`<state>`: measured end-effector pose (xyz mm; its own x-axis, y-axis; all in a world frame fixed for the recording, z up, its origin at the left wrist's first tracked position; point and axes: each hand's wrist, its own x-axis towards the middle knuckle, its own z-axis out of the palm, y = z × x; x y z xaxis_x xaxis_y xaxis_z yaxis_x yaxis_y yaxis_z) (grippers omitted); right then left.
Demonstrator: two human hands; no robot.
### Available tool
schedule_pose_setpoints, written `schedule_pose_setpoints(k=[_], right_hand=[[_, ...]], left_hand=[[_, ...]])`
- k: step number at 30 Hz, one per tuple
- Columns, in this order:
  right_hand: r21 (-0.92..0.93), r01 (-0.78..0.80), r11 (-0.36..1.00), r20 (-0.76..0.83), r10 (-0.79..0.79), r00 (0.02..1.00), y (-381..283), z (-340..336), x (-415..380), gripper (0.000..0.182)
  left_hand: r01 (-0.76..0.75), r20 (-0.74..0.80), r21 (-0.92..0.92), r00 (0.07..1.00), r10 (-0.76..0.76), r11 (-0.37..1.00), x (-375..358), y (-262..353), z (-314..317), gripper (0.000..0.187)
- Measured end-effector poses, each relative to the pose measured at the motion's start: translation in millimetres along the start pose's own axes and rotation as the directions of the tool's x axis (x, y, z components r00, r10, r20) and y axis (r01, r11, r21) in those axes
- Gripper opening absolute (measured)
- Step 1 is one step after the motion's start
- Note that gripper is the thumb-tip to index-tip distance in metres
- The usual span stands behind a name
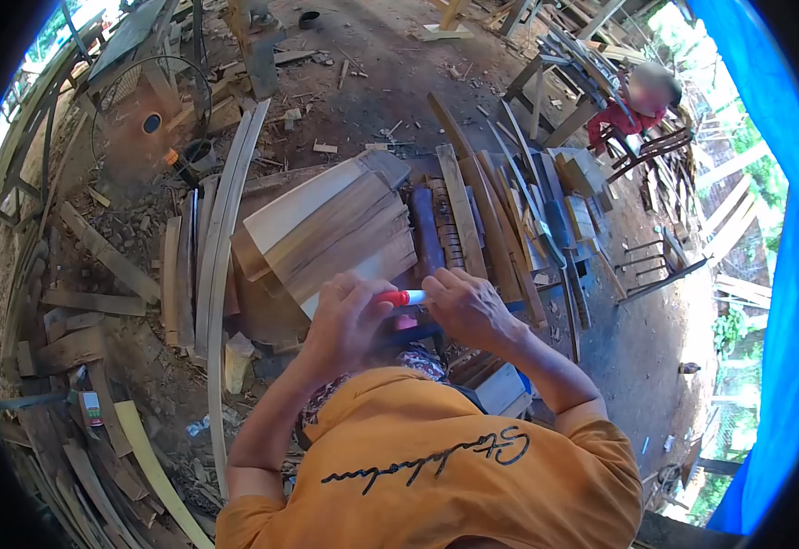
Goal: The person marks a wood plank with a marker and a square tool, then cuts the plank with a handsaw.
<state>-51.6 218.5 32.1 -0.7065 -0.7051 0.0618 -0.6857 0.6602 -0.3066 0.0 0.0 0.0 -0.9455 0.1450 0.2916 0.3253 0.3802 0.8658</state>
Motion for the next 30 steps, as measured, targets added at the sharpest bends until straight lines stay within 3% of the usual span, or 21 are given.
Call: schedule_pose_setpoints(k=[2, 3, 5, 8, 12, 14, 15, 17, 21, 23, 24, 26, 27, 30], right_hand=[[-0.085, 0.027, 0.996, 0.042, -0.023, 0.999, 6, -9, -2, 0.009], [-0.004, 0.015, 1.000, 0.042, -0.015, 0.999, -30, 13, 2, 0.009], [-0.061, 0.033, 0.998, 0.058, -0.029, 0.998, -26, 12, 2, 0.008], [-0.118, 0.044, 0.992, 0.151, -0.026, 0.988, -26, 9, 6, 0.009], [-0.043, 0.069, 0.997, 0.280, -0.054, 0.958, -27, 0, 15, 0.010], [0.065, 0.027, 0.998, 0.535, -0.058, 0.843, -27, -8, 21, 0.017], [0.065, 0.026, 0.998, 0.535, -0.057, 0.843, -26, -11, 24, 0.017], [0.170, -0.070, 0.983, 0.659, -0.060, 0.750, -22, -15, 28, 0.024], [0.190, -0.107, 0.976, 0.676, -0.051, 0.735, 1, -3, 29, 0.025], [0.220, -0.066, 0.973, 0.509, -0.057, 0.859, 25, 16, 27, 0.022], [0.224, -0.065, 0.972, 0.506, -0.059, 0.860, 36, 20, 27, 0.022], [0.269, -0.149, 0.952, 0.353, 0.047, 0.935, 58, 25, 24, 0.021], [0.277, -0.149, 0.949, 0.358, 0.042, 0.933, 67, 27, 21, 0.021], [0.436, -0.257, 0.862, 0.139, 0.218, 0.966, 95, 31, 16, 0.022]], left_hand=[[-0.134, -0.005, 0.195, 0.990, 0.138, 0.972, 10, 4, 5, 0.019], [-0.091, 0.045, 0.229, 0.996, 0.083, 0.969, -17, 4, -28, 0.019], [-0.159, 0.056, 0.306, 0.987, 0.149, 0.939, -13, -1, -24, 0.020], [-0.174, 0.077, 0.256, 0.984, 0.160, 0.951, -12, -6, -25, 0.020], [-0.202, 0.099, 0.241, 0.978, 0.183, 0.949, -15, -13, -25, 0.021], [-0.308, 0.090, 0.208, 0.951, 0.295, 0.928, -17, -19, -23, 0.023], [-0.308, 0.091, 0.208, 0.951, 0.295, 0.928, -18, -20, -22, 0.023], [-0.393, 0.109, 0.165, 0.919, 0.379, 0.905, -17, -23, -20, 0.023], [-0.427, 0.273, 0.121, 0.882, 0.383, 0.896, 1, -43, -17, 0.033], [-0.345, 0.193, 0.262, 0.934, 0.302, 0.901, 30, -45, -21, 0.048], [-0.240, 0.167, 0.350, 0.967, 0.192, 0.906, 42, -71, -23, 0.064], [0.012, 0.033, 0.554, 0.999, -0.036, 0.832, 73, -101, -30, 0.063], [0.081, -0.002, 0.584, 0.995, -0.098, 0.808, 88, -118, -37, 0.060], [0.202, -0.092, 0.674, 0.977, -0.190, 0.710, 118, -162, -42, 0.056]])
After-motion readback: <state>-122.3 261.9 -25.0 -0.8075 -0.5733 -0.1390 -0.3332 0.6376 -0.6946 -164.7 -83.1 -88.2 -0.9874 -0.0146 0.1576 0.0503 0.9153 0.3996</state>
